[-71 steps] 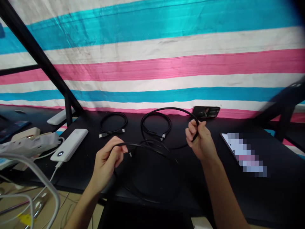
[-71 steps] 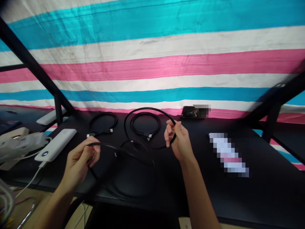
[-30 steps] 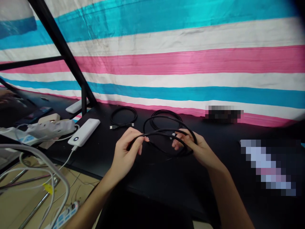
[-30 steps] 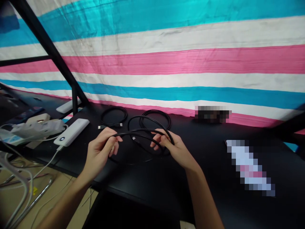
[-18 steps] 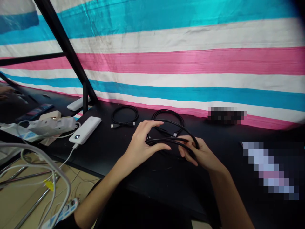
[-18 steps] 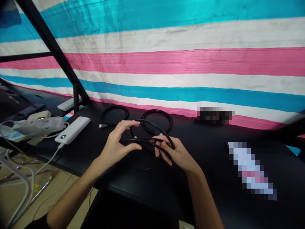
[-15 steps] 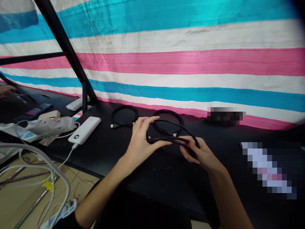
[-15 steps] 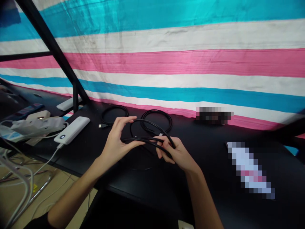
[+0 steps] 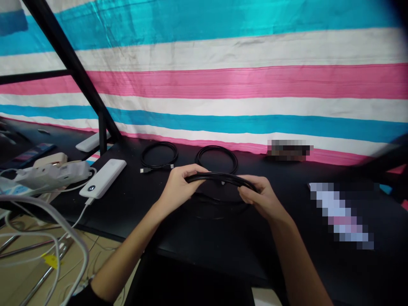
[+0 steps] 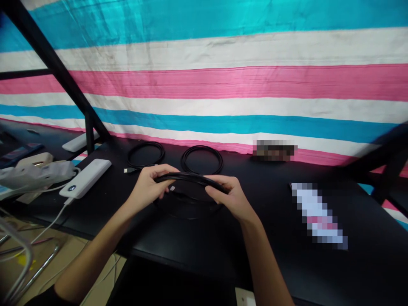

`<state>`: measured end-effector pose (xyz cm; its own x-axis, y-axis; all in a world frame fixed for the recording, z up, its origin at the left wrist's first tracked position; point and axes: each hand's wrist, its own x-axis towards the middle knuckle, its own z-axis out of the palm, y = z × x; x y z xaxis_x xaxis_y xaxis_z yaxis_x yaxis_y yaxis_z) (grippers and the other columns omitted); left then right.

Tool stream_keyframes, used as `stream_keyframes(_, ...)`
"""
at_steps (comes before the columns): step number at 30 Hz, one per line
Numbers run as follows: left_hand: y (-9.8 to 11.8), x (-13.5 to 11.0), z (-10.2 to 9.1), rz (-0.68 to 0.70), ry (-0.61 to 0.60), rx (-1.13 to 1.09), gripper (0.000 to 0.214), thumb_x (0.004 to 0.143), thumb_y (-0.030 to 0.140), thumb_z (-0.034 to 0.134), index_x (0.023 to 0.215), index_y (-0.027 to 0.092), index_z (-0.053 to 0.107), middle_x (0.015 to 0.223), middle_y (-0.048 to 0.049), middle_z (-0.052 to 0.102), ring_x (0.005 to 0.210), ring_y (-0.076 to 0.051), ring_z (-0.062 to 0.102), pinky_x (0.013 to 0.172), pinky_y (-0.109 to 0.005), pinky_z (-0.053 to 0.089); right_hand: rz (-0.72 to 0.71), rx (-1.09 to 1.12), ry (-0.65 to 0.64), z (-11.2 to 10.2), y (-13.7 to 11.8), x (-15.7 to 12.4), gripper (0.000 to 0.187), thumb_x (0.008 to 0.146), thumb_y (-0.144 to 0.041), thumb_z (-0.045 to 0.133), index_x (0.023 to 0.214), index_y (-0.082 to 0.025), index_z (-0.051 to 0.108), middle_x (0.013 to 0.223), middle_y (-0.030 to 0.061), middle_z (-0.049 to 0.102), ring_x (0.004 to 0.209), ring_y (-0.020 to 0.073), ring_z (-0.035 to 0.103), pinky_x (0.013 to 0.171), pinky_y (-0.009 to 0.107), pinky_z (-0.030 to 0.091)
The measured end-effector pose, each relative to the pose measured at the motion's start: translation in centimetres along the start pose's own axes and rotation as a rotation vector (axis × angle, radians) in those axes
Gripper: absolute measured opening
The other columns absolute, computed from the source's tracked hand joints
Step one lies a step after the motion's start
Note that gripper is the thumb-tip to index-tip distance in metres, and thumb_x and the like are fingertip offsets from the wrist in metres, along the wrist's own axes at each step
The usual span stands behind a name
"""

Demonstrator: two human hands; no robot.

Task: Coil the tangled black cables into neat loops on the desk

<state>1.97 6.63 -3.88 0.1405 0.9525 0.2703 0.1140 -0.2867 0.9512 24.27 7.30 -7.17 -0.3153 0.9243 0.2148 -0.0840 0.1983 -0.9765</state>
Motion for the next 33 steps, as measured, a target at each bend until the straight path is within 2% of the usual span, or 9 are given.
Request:
stream_keyframes(4,0.3,0.0,0.0,-0.147,0.135,-0.327,0.013,0.071,0.028,0.073,0.075,0.016,0.071,0.038,0.0085,0.039,0.028,-0.002,0.023,0.029,-0.017,0.012,-0.037,0.065,0.092,0.3,-0.2,0.3,0.024,0.077,-0.030,0.071,0.098,-0.020,0.069,0.052,-0.0080,0.039,0.040,0.0051,0.029,0.038,0.021,0.022)
stream_keyframes(9,0.8,0.0,0.5,-0.272,0.300,-0.771,0.012,0.079,0.026,0.065,0.075,0.015,0.067,0.032,0.0128,0.023,0.028,-0.002,0.009,0.026,-0.015,0.011,0.031,0.259,0.082,2.0,-0.5,0.7,0.021,0.084,-0.039,0.062,0.087,-0.019,0.065,0.045,-0.0121,0.024,0.036,0.0045,0.021,0.037,0.018,0.030)
stream_keyframes(13,0.3,-0.7,2.3,-0.347,0.381,-0.939,0.034,0.083,0.023,0.056,0.051,0.017,0.050,0.030,0.0102,0.023,0.026,-0.003,0.011,0.025,-0.016,0.011,0.134,0.557,0.147,3.1,-0.6,1.2,0.025,0.080,-0.045,0.063,0.076,-0.021,0.057,0.045,-0.0133,0.015,0.036,0.0037,0.005,0.029,0.013,0.014)
stream_keyframes(15,-0.1,-1.1,3.2,-0.413,0.304,-0.999,0.044,0.083,0.025,0.055,0.044,0.019,0.036,0.030,0.0089,0.024,0.026,-0.004,0.013,0.025,-0.016,0.013,0.145,0.643,0.211,2.8,-0.7,1.4,0.027,0.077,-0.048,0.066,0.078,-0.022,0.058,0.045,-0.0134,0.014,0.036,0.0042,0.001,0.028,0.012,0.008)
stream_keyframes(18,-0.5,-1.3,3.8,-0.503,0.099,-1.005,0.044,0.082,0.027,0.056,0.045,0.020,0.033,0.031,0.0092,0.024,0.027,-0.004,0.014,0.027,-0.016,0.018,0.121,0.675,0.306,1.8,-0.9,1.6,0.033,0.076,-0.053,0.066,0.083,-0.021,0.062,0.046,-0.0132,0.013,0.037,0.0046,-0.001,0.027,0.014,0.005)
stream_keyframes(20,-0.6,-1.2,3.4,-0.482,0.044,-0.968,0.037,0.081,0.026,0.057,0.050,0.018,0.040,0.033,0.0099,0.025,0.028,-0.004,0.014,0.028,-0.015,0.021,0.144,0.660,0.336,1.1,-1.1,1.7,0.036,0.075,-0.055,0.066,0.074,-0.020,0.059,0.045,-0.0129,0.015,0.038,0.0042,-0.001,0.028,0.015,0.003)
stream_keyframes(23,-0.5,-1.0,2.1,-0.419,0.064,-0.880,0.020,0.082,0.028,0.056,0.066,0.017,0.056,0.035,0.0107,0.027,0.028,-0.004,0.014,0.029,-0.015,0.022,0.207,0.637,0.321,0.6,-1.5,1.6,0.036,0.073,-0.048,0.071,0.065,-0.020,0.051,0.045,-0.0121,0.021,0.037,0.0031,0.002,0.029,0.015,0.002)
stream_keyframes(25,-0.4,-1.1,1.3,-0.416,0.077,-0.814,0.018,0.083,0.032,0.056,0.079,0.016,0.062,0.037,0.0109,0.030,0.029,-0.004,0.015,0.029,-0.014,0.023,0.238,0.604,0.280,0.8,-1.6,1.4,0.025,0.074,-0.038,0.073,0.077,-0.021,0.055,0.048,-0.0120,0.026,0.037,0.0030,0.006,0.030,0.013,0.003)
stream_keyframes(33,-0.6,-1.5,0.5,-0.307,0.084,-0.543,0.034,0.085,0.049,0.055,0.099,0.018,0.059,0.040,0.0118,0.033,0.029,-0.004,0.016,0.029,-0.013,0.022,0.295,0.523,0.126,1.7,-0.9,1.3,0.032,0.085,-0.045,0.059,0.106,-0.022,0.062,0.052,-0.0097,0.033,0.037,0.0021,0.012,0.032,0.014,0.004)
